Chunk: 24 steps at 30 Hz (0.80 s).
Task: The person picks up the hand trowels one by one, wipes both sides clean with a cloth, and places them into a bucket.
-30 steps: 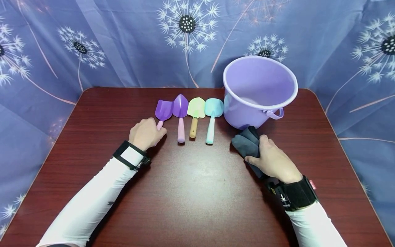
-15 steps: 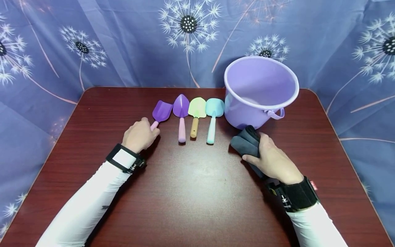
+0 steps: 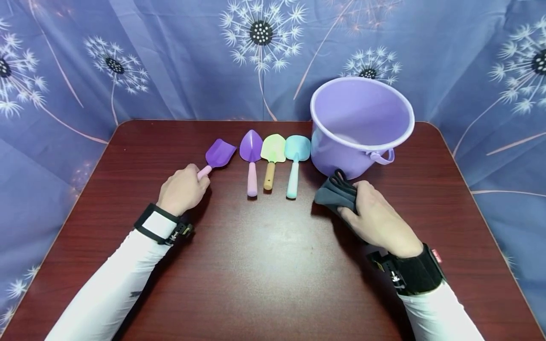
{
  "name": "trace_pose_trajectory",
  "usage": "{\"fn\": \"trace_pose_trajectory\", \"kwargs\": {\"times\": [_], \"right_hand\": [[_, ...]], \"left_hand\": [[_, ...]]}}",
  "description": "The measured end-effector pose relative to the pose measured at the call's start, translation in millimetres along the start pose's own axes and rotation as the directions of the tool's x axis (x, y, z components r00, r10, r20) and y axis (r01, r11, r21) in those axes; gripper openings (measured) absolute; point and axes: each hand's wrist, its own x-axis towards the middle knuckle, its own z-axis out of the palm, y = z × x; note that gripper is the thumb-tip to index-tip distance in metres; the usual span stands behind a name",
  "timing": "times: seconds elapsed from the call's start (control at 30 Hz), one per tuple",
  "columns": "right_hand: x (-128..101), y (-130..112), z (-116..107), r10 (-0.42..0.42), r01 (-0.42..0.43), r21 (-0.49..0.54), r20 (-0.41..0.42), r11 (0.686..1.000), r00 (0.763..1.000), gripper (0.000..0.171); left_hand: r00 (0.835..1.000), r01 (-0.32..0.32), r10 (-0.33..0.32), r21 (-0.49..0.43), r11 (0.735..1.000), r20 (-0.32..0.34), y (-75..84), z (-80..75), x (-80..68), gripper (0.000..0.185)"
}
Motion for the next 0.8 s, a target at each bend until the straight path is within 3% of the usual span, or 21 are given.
{"fn": "trace_pose_trajectory", "kwargs": {"times": [0.2, 0.37, 0.57, 0.7, 0.8], "right_hand": [[-3, -15, -10, -0.051, 0.051, -0.040, -0.012, 0.998, 0.999, 0.045], [-6, -30, -15, -0.175, 0.163, -0.093, -0.139, 0.982, 0.975, 0.044], [-9, -47, -19, -0.283, 0.216, -0.230, -0.315, 0.949, 0.906, 0.059], [-8, -56, -21, -0.352, 0.243, -0.299, -0.396, 0.923, 0.848, 0.050], [-6, -64, -24, -0.382, 0.274, -0.299, -0.410, 0.914, 0.828, 0.051]], "left_hand": [[0.996, -0.012, 0.011, -0.018, 1.000, -0.086, -1.2, -9.3, -8.9, 0.028], [0.983, -0.054, 0.045, -0.046, 0.997, -0.178, 1.6, -20.9, -16.1, 0.025], [0.957, -0.102, 0.079, -0.069, 0.992, -0.280, 10.5, -36.4, -26.9, 0.022], [0.942, -0.131, 0.094, -0.093, 0.987, -0.322, 16.2, -44.9, -33.9, 0.022], [0.930, -0.156, 0.111, -0.104, 0.982, -0.350, 19.7, -49.7, -38.8, 0.023]]}}
